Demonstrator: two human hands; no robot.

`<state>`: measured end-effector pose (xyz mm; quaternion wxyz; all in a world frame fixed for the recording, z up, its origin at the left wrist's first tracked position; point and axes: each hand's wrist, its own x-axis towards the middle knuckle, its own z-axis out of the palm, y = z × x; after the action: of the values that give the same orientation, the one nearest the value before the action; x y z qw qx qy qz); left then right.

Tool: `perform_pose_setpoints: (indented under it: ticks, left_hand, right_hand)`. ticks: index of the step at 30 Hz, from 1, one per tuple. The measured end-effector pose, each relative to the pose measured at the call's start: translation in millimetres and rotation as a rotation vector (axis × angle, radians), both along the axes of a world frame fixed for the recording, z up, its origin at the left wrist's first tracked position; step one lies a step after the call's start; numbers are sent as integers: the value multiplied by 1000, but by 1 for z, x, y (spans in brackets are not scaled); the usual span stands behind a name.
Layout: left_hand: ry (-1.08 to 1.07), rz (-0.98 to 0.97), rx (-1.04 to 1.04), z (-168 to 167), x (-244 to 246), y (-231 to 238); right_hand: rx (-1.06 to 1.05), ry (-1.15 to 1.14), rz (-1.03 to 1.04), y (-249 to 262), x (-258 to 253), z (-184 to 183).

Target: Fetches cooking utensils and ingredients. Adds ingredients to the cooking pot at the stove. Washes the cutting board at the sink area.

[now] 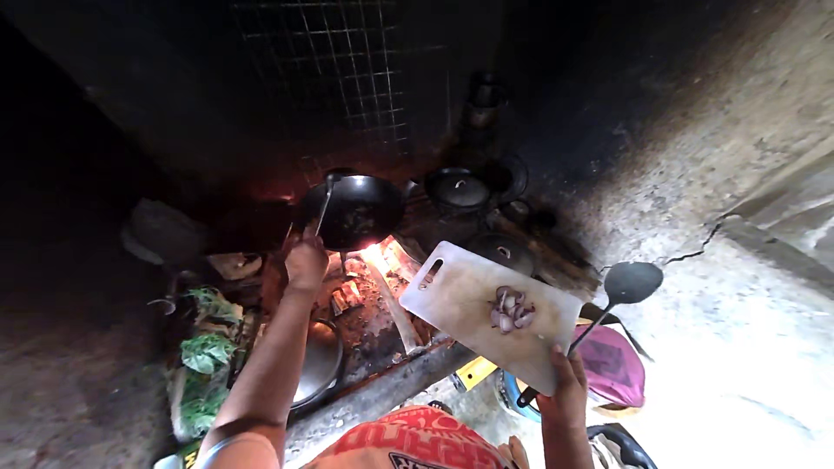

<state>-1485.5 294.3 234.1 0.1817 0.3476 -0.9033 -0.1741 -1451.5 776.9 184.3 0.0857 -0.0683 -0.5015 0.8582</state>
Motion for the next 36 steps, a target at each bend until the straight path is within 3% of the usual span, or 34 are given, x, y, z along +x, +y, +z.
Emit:
perform_pose_setpoints:
  ticks: [3,5,8,9,11,14,22,30,36]
  left_hand:
    - [-67,-44,66,-25,25,1]
    - [62,-69,223,-33,44,3]
    - [408,-14,857,-42,72,19]
    - [470,-8,1071,-43,82,26]
    - [468,-87,1293,-49,101,39]
    - [426,-183,1363,-58,125,52]
    - [566,-151,1620,-57,171,57]
    - [656,-134,1535,-72,198,56]
    - [787,-81,1472,-68,197,77]
  right_hand:
    - [20,-12,40,-2,1,-1]
    - [41,-22,77,-4,3,1]
    - [62,-59,142,-12,7,7]
    - [54,-61,179,-14,7,7]
    - [21,-76,254,-20,8,4]
    - [-7,-112,340,-33,13,3]
    - [-65,-177,530,-55,5,-8]
    - [-28,-258,630,-84,-18,-2]
    - [-169,-320,575,-97,-45,3]
